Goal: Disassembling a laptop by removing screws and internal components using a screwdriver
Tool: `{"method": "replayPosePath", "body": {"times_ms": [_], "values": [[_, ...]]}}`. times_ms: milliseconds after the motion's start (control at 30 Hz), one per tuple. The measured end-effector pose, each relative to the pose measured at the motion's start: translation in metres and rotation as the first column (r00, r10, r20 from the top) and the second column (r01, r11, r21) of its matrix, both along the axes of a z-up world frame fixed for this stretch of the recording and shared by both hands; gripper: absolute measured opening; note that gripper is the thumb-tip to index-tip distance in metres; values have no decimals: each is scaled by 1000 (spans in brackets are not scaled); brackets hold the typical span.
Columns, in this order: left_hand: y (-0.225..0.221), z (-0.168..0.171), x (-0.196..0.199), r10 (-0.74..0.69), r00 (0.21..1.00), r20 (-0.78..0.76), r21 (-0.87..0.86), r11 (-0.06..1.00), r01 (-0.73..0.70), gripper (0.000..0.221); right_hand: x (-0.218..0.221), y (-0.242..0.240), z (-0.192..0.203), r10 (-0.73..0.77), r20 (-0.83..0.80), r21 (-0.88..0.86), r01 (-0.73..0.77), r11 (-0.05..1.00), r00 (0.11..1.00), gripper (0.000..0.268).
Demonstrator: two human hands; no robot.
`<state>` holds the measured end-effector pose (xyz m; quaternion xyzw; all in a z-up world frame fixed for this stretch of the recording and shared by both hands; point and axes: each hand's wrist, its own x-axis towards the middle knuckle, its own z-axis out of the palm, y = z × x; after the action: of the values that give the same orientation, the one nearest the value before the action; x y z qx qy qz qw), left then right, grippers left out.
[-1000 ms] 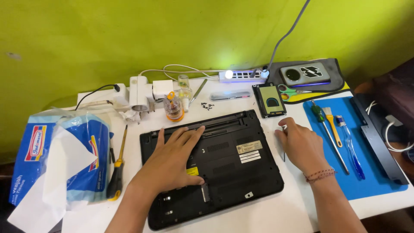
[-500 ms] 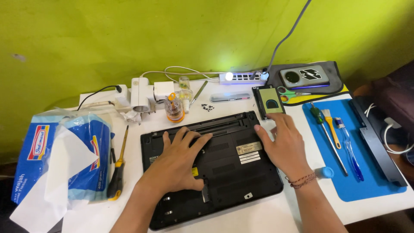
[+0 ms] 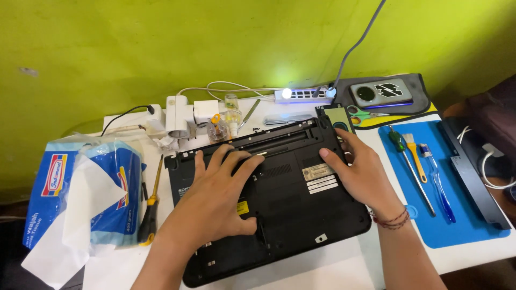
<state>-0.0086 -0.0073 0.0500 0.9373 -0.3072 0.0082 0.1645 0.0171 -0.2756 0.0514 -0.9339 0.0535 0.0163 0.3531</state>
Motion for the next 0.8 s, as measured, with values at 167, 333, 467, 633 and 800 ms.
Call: {"method": "replayPosePath", "body": {"times_ms": [167,333,467,633,800], "values": [[1,16,-10,10,990,138,25,1000,-13,102,-3,-2,-1,61,-163,680,68,730,985,50],[6,22,-25,7,952,306,102,994,-40,103,-4,-10,-31,109,-55,850,-10,527,993,49],[25,29,-43,215,923,318,-211,966,-153,88,-10,-14,-34,84,-51,888,6,460,995,47],[29,27,-56,557,672,-489,-702,206,-681,78,-15,-22,-35,48,-109,894,77,442,993,47],[18,22,-57,69,387,-920,-392,-222,-893,38,-12,-15,-36,29,-168,850,129,510,985,49]]}}
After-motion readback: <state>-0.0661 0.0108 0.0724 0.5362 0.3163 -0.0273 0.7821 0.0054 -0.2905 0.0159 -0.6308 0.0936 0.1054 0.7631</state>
